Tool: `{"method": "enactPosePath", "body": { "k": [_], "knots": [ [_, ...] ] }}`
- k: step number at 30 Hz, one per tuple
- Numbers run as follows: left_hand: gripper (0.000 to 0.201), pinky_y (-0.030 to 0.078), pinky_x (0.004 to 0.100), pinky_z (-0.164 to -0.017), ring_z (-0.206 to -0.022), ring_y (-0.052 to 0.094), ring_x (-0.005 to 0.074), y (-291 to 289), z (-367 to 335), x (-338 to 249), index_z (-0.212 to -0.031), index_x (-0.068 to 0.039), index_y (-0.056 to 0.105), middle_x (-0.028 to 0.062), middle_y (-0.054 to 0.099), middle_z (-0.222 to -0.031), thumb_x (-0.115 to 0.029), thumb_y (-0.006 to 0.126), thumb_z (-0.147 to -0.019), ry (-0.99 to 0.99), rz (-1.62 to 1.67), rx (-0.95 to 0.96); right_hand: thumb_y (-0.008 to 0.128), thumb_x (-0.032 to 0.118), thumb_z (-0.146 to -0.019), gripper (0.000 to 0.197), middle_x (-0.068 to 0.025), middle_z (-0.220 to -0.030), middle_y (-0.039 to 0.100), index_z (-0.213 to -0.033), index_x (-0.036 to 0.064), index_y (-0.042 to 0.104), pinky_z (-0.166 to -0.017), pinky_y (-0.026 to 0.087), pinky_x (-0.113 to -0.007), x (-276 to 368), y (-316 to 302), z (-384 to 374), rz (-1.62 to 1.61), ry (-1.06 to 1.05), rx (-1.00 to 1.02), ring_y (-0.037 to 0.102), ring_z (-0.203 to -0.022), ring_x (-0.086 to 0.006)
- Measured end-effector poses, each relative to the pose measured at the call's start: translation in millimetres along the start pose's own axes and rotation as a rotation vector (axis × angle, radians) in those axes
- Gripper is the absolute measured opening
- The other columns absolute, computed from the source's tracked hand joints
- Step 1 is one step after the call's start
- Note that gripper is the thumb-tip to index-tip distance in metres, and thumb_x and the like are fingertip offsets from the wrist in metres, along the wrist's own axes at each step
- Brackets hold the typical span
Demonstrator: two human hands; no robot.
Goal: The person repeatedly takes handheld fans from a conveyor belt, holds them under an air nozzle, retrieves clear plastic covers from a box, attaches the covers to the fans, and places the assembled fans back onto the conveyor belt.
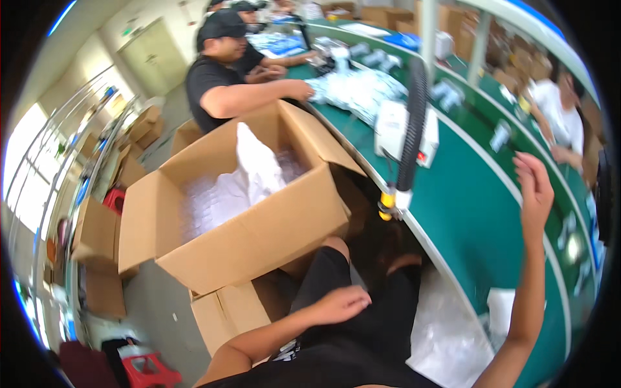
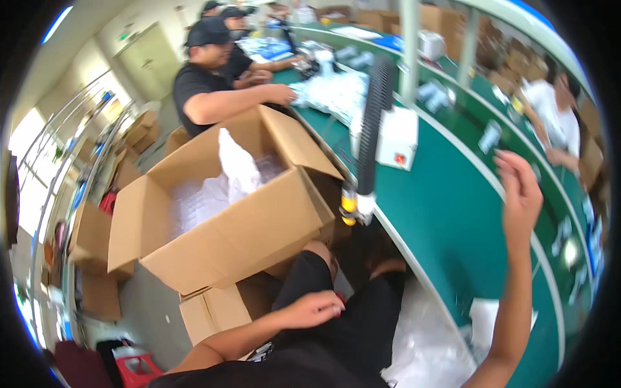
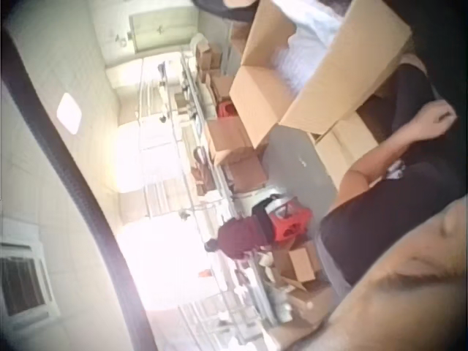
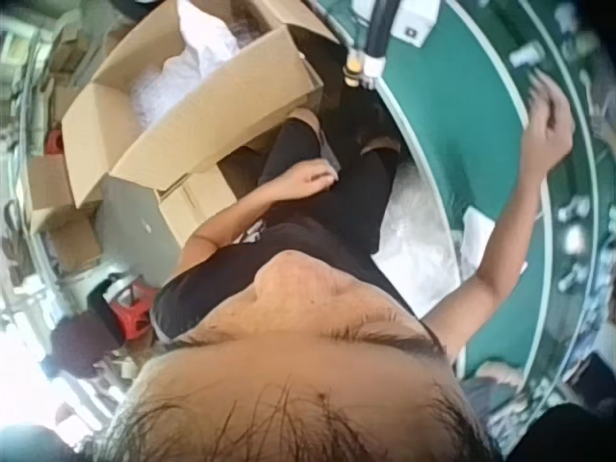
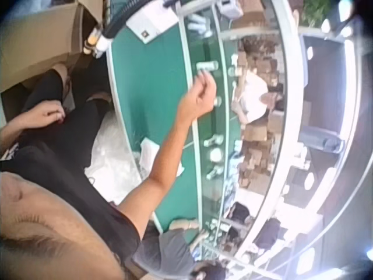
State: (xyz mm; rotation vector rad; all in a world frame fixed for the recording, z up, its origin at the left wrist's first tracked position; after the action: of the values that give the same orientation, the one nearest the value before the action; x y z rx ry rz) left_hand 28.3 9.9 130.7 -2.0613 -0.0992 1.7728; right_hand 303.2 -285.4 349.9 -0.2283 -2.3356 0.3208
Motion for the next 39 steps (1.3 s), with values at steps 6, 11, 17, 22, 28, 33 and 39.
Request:
{"method": "enactPosePath", "body": {
  "k": [6, 11, 17, 22, 28, 33, 39],
  "knots": [
    [0.014, 0.049, 0.0286, -0.074, -0.084, 0.062, 0.0212, -69.3, -8.0, -61.5, -0.099, 0.000, 0.066, 0.0126, 0.062, -0.091, 0.001, 0.057, -0.089, 0.082, -0.159, -0.276, 0.058, 0.024, -0.079, 0.012, 0.0014, -0.072, 0.052, -0.077, 0.0125, 0.055, -0.057, 0.044, -0.025, 213.9, 87.2, 84.2, 0.110, -1.195, 0.281, 0.057, -0.064, -0.0122],
    [0.014, 0.048, 0.0278, -0.074, -0.082, 0.061, 0.0200, -79.8, 5.1, -84.0, -0.099, 0.002, 0.065, 0.0121, 0.062, -0.088, 0.005, 0.054, -0.090, 0.111, -0.030, -0.310, 0.051, 0.027, -0.095, 0.020, -0.0032, -0.076, 0.052, -0.095, 0.0089, 0.058, -0.062, 0.043, -0.032, 251.5, 70.5, 99.3, 0.103, -1.206, 0.216, 0.049, -0.067, -0.0166],
    [0.015, 0.050, 0.0337, -0.068, -0.077, 0.061, 0.0279, -111.1, 13.0, -127.0, -0.097, -0.001, 0.067, 0.0122, 0.063, -0.083, 0.003, 0.063, -0.084, 0.277, -0.404, -0.125, 0.063, 0.016, -0.080, 0.054, -0.0066, -0.087, 0.056, -0.132, 0.0078, 0.054, -0.055, 0.039, -0.027, 267.3, 65.4, 102.3, -0.088, -1.092, 0.442, 0.050, -0.070, -0.0177],
    [0.014, 0.050, 0.0368, -0.069, -0.078, 0.061, 0.0290, -183.7, 49.2, -161.7, -0.094, -0.002, 0.067, 0.0116, 0.063, -0.084, 0.003, 0.064, -0.081, 0.291, -0.725, -0.280, 0.059, 0.013, -0.087, 0.022, 0.0005, -0.084, 0.064, -0.093, 0.0296, 0.071, -0.052, 0.043, -0.027, 259.2, 81.1, 96.5, -0.057, -0.933, 0.461, 0.056, -0.060, -0.0134],
    [0.006, 0.048, 0.0381, -0.071, -0.080, 0.058, 0.0292, -302.7, 57.2, -150.6, -0.088, -0.004, 0.064, 0.0104, 0.059, -0.083, -0.003, 0.063, -0.082, 0.148, -1.191, -0.456, 0.060, -0.002, -0.070, 0.018, -0.0093, -0.079, 0.066, -0.084, 0.0046, 0.067, -0.058, 0.048, -0.035, 145.7, 77.8, 62.0, 0.416, -0.635, 0.391, 0.062, -0.065, -0.0254],
    [0.006, 0.049, 0.0401, -0.073, -0.082, 0.059, 0.0287, -407.1, 94.6, -63.3, -0.086, -0.006, 0.064, 0.0096, 0.058, -0.081, -0.011, 0.062, -0.083, -0.135, -1.269, -0.506, 0.059, -0.003, -0.080, 0.019, -0.0148, -0.106, 0.067, -0.098, 0.0020, 0.065, -0.084, 0.050, -0.039, 4.7, 69.7, 57.0, 0.568, -0.322, 0.390, 0.063, -0.099, -0.0331],
    [0.017, 0.050, 0.0411, -0.082, -0.093, 0.061, 0.0303, -434.5, 119.4, 7.5, -0.098, -0.009, 0.067, 0.0121, 0.060, -0.095, -0.018, 0.062, -0.084, -0.456, -1.079, -0.475, 0.054, 0.002, -0.087, 0.029, -0.0159, -0.126, 0.060, -0.114, 0.0017, 0.062, -0.103, 0.041, -0.041, -78.9, 67.1, 101.8, 0.711, -0.057, 0.419, 0.055, -0.118, -0.0330]
  ]
}}
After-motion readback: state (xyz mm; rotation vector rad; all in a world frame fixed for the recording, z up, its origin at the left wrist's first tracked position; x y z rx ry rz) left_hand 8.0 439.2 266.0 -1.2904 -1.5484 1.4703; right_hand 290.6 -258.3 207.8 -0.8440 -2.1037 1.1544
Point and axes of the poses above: each hand's wrist, its own z-axis away from the middle knuckle, its own y-axis out of the palm, x = y × z, the point moved 2 cm from there along -z, towards the middle knuckle
